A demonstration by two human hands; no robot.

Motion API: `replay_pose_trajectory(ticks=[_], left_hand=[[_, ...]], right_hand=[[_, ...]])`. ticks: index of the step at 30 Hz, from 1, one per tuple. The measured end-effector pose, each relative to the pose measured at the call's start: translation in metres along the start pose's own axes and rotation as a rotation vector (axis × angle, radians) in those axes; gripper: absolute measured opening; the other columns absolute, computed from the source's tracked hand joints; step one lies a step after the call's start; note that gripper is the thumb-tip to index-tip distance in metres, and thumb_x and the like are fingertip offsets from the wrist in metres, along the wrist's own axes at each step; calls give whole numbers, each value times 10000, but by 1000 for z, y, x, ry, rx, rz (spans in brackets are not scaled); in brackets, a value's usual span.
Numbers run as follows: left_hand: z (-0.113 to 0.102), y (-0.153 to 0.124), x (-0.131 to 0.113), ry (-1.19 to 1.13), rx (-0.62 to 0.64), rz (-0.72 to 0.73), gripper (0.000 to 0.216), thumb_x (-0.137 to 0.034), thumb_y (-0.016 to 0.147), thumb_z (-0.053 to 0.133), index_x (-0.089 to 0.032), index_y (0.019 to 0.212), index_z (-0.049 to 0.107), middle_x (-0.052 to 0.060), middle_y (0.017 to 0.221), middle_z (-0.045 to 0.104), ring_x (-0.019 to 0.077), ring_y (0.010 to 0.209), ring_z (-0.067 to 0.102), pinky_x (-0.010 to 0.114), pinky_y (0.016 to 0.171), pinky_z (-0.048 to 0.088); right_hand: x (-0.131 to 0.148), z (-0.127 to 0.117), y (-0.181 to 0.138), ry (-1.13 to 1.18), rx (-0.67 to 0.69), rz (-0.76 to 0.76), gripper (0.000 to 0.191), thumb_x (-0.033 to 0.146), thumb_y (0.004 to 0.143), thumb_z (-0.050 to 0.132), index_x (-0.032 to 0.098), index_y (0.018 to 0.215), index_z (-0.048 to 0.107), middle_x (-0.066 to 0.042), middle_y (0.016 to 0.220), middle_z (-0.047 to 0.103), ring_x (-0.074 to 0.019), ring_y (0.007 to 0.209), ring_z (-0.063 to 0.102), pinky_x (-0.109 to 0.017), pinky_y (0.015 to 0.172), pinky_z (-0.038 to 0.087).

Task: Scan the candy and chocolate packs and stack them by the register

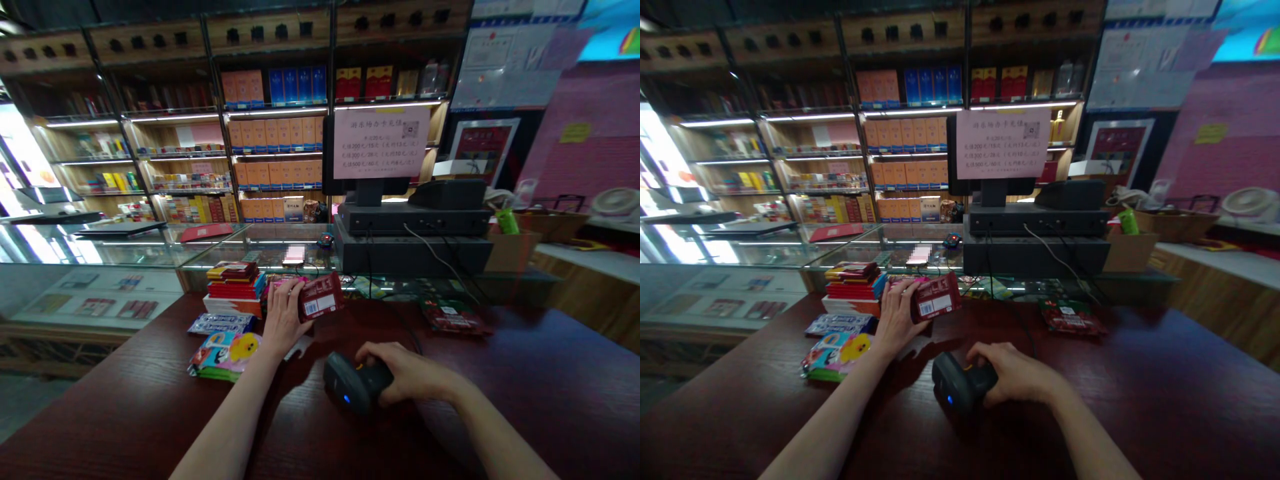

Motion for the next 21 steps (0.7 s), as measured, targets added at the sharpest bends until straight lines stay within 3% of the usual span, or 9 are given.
replay_pose_trajectory(ticks=[10, 14, 21], left_hand=[[3, -3, 2, -9, -2, 2, 864, -277, 730, 777, -191, 1456, 316, 149, 1397, 476, 316, 1362, 422, 591, 1220, 175], [5, -3, 2, -12, 3, 11, 882, -240, 719, 773, -191, 1464, 302, 150, 1401, 467, 317, 1362, 423, 592, 1219, 184], [6, -4, 1, -26, 16, 26, 934, -204, 682, 793, -192, 1467, 289, 151, 1416, 459, 314, 1375, 409, 585, 1225, 170]], right_hand=[[5, -37, -4, 219, -152, -63, 542, 311, 693, 737, 249, 1226, 662, -50, 1216, 675, -288, 1135, 587, -386, 993, 415], [10, -42, -10, 335, -136, -52, 536, 285, 697, 725, 236, 1227, 664, -42, 1217, 690, -289, 1136, 604, -380, 994, 427], [10, -42, -13, 330, -110, -16, 499, 305, 689, 732, 237, 1182, 692, -35, 1166, 712, -303, 1097, 619, -376, 948, 445]])
Point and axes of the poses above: each hand's wrist, its own y-axis towards the middle knuckle, its own z-axis out of the palm, x = y × z, the point moved 9 cm from there along y, towards the middle knuckle
